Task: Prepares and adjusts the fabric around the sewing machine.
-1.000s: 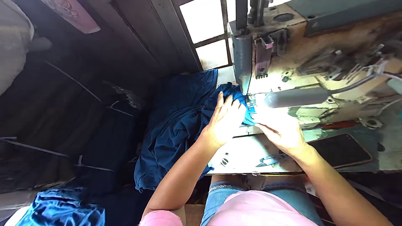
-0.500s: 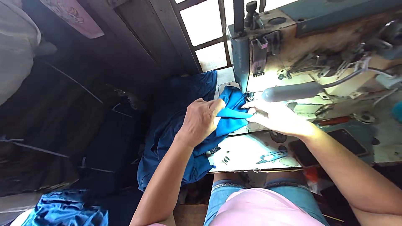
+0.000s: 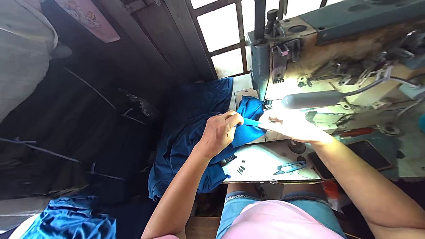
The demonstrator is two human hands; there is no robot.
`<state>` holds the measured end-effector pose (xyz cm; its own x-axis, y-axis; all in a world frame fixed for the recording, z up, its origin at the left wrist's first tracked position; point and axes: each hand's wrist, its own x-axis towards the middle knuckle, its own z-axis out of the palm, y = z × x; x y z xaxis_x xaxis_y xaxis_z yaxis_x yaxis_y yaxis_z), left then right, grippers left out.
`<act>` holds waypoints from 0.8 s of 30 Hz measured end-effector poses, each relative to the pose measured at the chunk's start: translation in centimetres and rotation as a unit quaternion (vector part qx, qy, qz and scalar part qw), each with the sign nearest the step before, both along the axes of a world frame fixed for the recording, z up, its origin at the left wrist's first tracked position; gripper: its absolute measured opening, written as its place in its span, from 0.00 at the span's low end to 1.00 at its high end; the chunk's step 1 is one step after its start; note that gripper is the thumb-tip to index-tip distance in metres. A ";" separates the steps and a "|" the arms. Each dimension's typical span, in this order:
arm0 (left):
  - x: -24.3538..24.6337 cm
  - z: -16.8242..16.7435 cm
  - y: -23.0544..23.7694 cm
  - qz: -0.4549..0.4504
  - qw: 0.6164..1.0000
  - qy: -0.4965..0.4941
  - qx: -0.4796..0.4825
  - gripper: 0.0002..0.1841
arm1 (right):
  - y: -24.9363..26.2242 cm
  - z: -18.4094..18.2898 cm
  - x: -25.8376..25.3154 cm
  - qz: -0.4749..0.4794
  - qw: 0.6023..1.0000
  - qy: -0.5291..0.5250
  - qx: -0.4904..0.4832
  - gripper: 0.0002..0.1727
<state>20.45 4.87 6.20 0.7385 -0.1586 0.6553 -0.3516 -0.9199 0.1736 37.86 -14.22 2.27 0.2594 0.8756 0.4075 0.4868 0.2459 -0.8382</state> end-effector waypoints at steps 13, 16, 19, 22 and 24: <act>-1.1 2.1 -5.4 0.001 0.996 0.085 0.030 0.09 | -1.7 -0.7 -1.7 0.002 0.997 -0.033 0.068 0.08; -1.9 2.2 -9.0 0.017 0.986 0.096 0.133 0.10 | -3.0 -2.8 -2.7 -0.024 0.967 -0.173 0.185 0.14; -1.7 1.1 -9.5 0.015 0.973 0.087 0.211 0.14 | -4.2 -5.1 -3.5 -0.064 0.945 -0.217 0.237 0.13; -0.7 -0.7 -8.1 0.025 0.962 0.130 0.238 0.25 | -5.0 -7.0 -3.6 -0.092 0.943 -0.204 0.248 0.11; 0.0 -2.6 -6.7 0.051 0.962 0.140 0.230 0.28 | -5.0 -8.0 -3.7 -0.114 0.940 -0.196 0.255 0.09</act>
<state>20.44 -1.81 3.63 0.9032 -0.3017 0.3052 -0.2543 -0.9491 -0.1857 34.18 -19.27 -5.77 0.1585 0.4798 0.8630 0.8224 0.4195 -0.3843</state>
